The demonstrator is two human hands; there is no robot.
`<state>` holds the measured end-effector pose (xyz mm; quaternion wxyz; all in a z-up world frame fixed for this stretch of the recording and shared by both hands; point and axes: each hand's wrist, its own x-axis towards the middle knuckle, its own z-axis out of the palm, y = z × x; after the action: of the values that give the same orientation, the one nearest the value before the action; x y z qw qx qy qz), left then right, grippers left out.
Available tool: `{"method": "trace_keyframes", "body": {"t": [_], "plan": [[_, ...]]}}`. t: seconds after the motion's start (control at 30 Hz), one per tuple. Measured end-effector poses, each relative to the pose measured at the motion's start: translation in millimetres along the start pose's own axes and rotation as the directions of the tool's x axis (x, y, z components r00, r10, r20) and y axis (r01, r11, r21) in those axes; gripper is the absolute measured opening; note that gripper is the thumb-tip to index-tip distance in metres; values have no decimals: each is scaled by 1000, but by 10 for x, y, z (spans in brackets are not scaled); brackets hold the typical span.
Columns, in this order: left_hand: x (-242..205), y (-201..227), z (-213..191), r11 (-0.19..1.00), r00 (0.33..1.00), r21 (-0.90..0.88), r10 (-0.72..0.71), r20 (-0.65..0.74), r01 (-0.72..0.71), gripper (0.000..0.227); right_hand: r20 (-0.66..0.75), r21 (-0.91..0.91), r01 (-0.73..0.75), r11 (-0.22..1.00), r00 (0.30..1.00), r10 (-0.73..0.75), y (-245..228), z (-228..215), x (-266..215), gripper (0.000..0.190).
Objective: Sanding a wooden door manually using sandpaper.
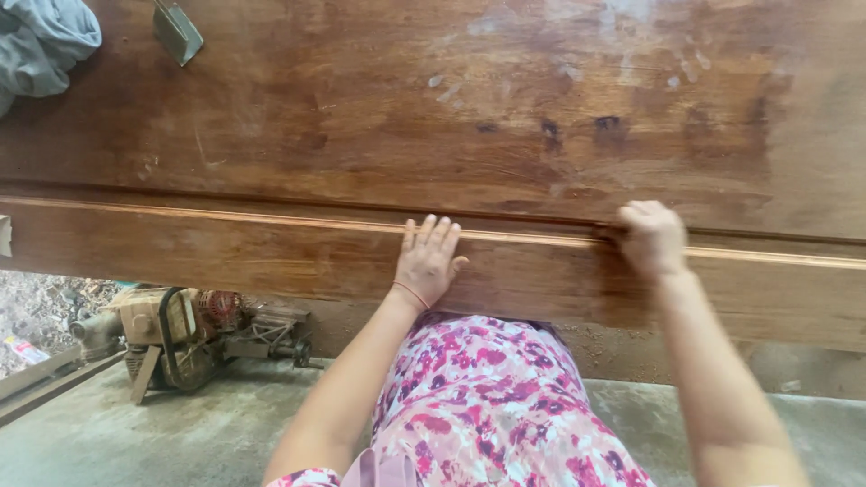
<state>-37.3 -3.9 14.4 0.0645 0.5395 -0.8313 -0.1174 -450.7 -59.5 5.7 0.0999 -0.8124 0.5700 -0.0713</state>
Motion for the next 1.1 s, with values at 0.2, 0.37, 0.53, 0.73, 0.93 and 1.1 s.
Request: {"method": "trace_keyframes", "body": {"t": [0.2, 0.37, 0.53, 0.73, 0.93, 1.1], "plan": [[73, 289, 50, 994, 996, -76, 68, -61, -73, 60, -15, -21, 56, 998, 998, -56, -325, -191, 132, 21], [61, 145, -111, 987, 991, -121, 92, -95, -104, 54, 52, -102, -26, 994, 998, 32, 343, -590, -477, 26], [70, 119, -135, 982, 987, -147, 104, -125, -122, 49, 51, -16, -54, 998, 997, 54, 20, -568, -468, 44], [64, 60, -102, 983, 983, -148, 82, -167, -107, 45, -109, 217, 149, 965, 986, -128, -1548, -156, 376, 25], [115, -31, -76, 993, 981, -121, -15, -194, -9, 36, -93, 168, 132, 977, 989, -117, -1678, 58, 421, 16], [205, -72, -94, 993, 991, -117, -37, -129, 22, 32, -34, -62, -100, 993, 995, 98, -72, -468, -445, 32]]}}
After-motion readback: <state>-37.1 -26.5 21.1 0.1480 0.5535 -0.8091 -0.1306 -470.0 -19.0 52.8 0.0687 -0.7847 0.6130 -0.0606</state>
